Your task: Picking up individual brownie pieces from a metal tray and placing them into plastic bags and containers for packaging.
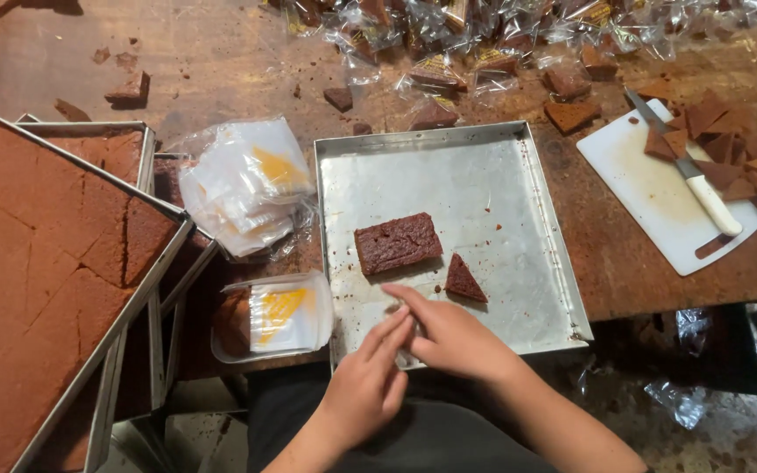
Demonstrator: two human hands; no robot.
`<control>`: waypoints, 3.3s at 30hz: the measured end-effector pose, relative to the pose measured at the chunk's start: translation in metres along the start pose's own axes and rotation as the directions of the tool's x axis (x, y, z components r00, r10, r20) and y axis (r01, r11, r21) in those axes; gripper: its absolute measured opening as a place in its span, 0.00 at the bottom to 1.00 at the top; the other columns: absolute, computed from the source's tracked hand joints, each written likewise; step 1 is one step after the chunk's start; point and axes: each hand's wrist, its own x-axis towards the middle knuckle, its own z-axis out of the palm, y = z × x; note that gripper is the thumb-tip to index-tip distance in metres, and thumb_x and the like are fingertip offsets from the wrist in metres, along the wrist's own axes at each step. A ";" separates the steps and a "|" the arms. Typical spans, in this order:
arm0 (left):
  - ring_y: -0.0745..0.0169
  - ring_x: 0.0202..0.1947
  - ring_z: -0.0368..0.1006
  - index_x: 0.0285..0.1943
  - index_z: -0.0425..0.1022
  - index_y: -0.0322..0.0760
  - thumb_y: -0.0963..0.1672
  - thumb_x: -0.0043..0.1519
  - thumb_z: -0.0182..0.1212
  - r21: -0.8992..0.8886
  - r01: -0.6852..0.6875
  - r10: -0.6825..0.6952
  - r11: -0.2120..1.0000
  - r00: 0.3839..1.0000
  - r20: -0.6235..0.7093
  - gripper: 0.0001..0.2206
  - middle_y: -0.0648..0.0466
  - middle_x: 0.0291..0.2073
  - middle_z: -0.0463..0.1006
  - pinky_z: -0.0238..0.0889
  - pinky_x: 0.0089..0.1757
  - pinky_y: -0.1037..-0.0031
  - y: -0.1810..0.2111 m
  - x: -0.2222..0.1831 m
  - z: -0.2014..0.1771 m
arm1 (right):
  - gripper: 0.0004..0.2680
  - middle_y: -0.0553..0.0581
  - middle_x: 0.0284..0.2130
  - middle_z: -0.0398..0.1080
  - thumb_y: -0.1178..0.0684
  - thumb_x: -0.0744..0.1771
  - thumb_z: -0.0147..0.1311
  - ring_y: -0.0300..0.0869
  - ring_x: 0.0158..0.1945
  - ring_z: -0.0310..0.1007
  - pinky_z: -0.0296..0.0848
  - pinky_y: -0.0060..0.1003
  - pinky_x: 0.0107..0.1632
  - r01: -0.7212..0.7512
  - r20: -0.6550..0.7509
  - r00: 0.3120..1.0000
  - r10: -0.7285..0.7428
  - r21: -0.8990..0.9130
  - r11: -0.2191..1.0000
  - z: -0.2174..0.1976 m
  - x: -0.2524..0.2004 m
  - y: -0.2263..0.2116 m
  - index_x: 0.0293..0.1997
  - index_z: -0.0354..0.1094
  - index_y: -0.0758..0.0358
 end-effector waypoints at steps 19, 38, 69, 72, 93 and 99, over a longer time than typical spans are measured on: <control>0.63 0.37 0.79 0.39 0.82 0.41 0.45 0.64 0.60 0.076 0.571 -0.533 0.817 0.799 -0.278 0.07 0.57 0.35 0.85 0.67 0.42 0.73 -0.059 -0.013 -0.074 | 0.39 0.57 0.72 0.45 0.56 0.66 0.58 0.44 0.52 0.67 0.76 0.40 0.53 -0.583 -0.134 0.764 0.631 0.275 0.764 -0.031 0.025 0.055 0.80 0.22 0.41; 0.36 0.51 0.76 0.65 0.69 0.28 0.36 0.64 0.51 0.176 -0.118 0.125 0.977 0.992 -0.028 0.19 0.38 0.60 0.75 0.68 0.50 0.53 -0.036 0.019 -0.026 | 0.16 0.51 0.42 0.83 0.51 0.69 0.40 0.39 0.33 0.73 0.67 0.32 0.35 -0.378 -0.096 0.911 0.401 0.192 0.906 -0.043 0.017 -0.050 0.62 0.65 0.31; 0.54 0.68 0.65 0.68 0.68 0.37 0.36 0.50 0.53 0.007 0.461 -0.460 0.887 0.886 -0.054 0.31 0.51 0.69 0.70 0.54 0.64 0.66 -0.064 0.016 -0.067 | 0.20 0.61 0.58 0.68 0.69 0.64 0.48 0.52 0.62 0.70 0.68 0.45 0.66 0.629 -0.308 0.767 -0.563 0.188 0.754 -0.003 0.036 -0.020 0.61 0.67 0.58; 0.43 0.67 0.66 0.71 0.64 0.30 0.36 0.55 0.55 0.246 0.271 -0.225 0.931 0.954 -0.199 0.29 0.44 0.71 0.66 0.62 0.60 0.57 -0.038 0.032 -0.069 | 0.24 0.66 0.53 0.67 0.62 0.67 0.44 0.59 0.49 0.73 0.73 0.47 0.48 0.437 -0.132 0.890 -0.437 -0.028 0.899 0.023 0.045 -0.022 0.74 0.50 0.52; 0.67 0.42 0.83 0.44 0.85 0.48 0.44 0.59 0.63 0.086 0.675 -0.650 0.732 0.731 -0.206 0.09 0.63 0.42 0.88 0.71 0.45 0.75 -0.059 -0.011 -0.084 | 0.17 0.58 0.42 0.72 0.37 0.65 0.61 0.50 0.40 0.75 0.75 0.47 0.39 -0.103 -0.094 0.993 0.067 -0.458 0.883 -0.010 0.161 0.026 0.51 0.65 0.54; 0.60 0.45 0.79 0.53 0.82 0.39 0.36 0.57 0.59 0.018 0.413 -0.384 0.910 0.862 -0.331 0.16 0.54 0.45 0.82 0.69 0.48 0.75 -0.077 -0.024 -0.077 | 0.12 0.56 0.47 0.75 0.52 0.64 0.51 0.49 0.47 0.76 0.73 0.46 0.47 -0.030 -0.088 0.996 0.017 -0.143 0.989 -0.023 0.120 0.019 0.51 0.67 0.56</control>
